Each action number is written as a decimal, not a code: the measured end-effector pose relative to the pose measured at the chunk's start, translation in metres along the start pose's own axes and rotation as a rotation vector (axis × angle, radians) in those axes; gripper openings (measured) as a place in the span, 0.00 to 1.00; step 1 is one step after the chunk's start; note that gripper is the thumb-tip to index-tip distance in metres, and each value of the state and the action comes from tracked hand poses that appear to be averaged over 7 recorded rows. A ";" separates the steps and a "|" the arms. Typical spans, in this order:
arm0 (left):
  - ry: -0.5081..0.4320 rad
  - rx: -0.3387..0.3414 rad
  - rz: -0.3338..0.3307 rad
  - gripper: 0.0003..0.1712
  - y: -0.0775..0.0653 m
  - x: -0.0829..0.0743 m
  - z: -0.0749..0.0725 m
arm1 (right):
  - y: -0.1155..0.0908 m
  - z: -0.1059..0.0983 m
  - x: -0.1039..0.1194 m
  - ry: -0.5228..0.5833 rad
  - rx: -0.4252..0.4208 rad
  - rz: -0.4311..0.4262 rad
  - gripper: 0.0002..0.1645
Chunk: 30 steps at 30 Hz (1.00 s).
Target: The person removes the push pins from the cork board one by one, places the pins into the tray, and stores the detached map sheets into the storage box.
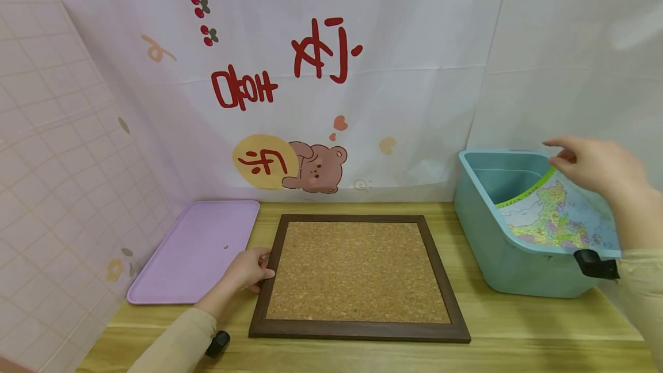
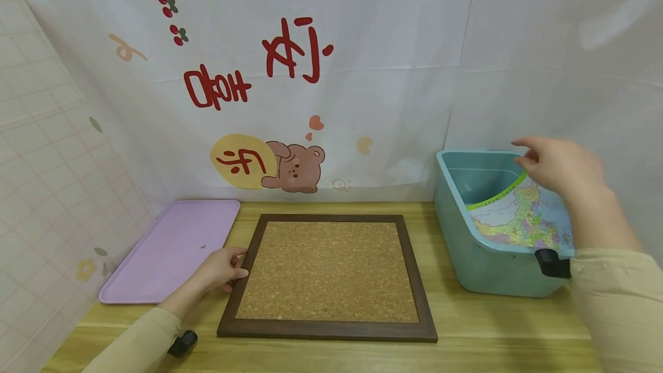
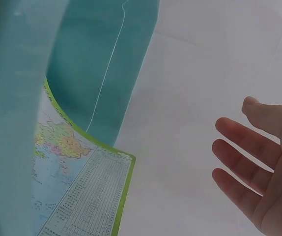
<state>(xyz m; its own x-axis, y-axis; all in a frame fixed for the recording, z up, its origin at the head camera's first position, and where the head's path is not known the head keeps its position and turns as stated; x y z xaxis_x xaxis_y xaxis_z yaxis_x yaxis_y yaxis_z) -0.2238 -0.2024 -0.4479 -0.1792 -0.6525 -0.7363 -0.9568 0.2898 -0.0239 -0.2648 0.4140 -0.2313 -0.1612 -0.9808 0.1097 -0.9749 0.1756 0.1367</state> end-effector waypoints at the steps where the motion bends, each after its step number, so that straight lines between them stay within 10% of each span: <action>1: 0.001 0.000 0.003 0.35 0.000 0.000 0.000 | -0.001 0.000 0.001 0.006 -0.002 -0.005 0.25; 30: 0.019 -0.004 0.005 0.34 -0.001 -0.002 0.000 | -0.033 0.017 0.041 0.141 -0.086 -0.155 0.27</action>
<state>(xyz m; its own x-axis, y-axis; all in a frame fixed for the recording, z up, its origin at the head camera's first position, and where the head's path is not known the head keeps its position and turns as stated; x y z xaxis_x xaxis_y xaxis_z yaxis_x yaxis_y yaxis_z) -0.2228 -0.2014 -0.4466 -0.1880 -0.6644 -0.7234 -0.9568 0.2903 -0.0180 -0.2414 0.3669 -0.2478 0.0185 -0.9762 0.2163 -0.9687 0.0360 0.2454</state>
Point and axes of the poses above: each hand's wrist, its own y-axis towards the middle knuckle, its own z-axis out of the palm, x = y × z, the point moved 2 cm from there along y, towards the middle knuckle, and after that the axes turned 15 degrees about z, right-handed, at the moved point
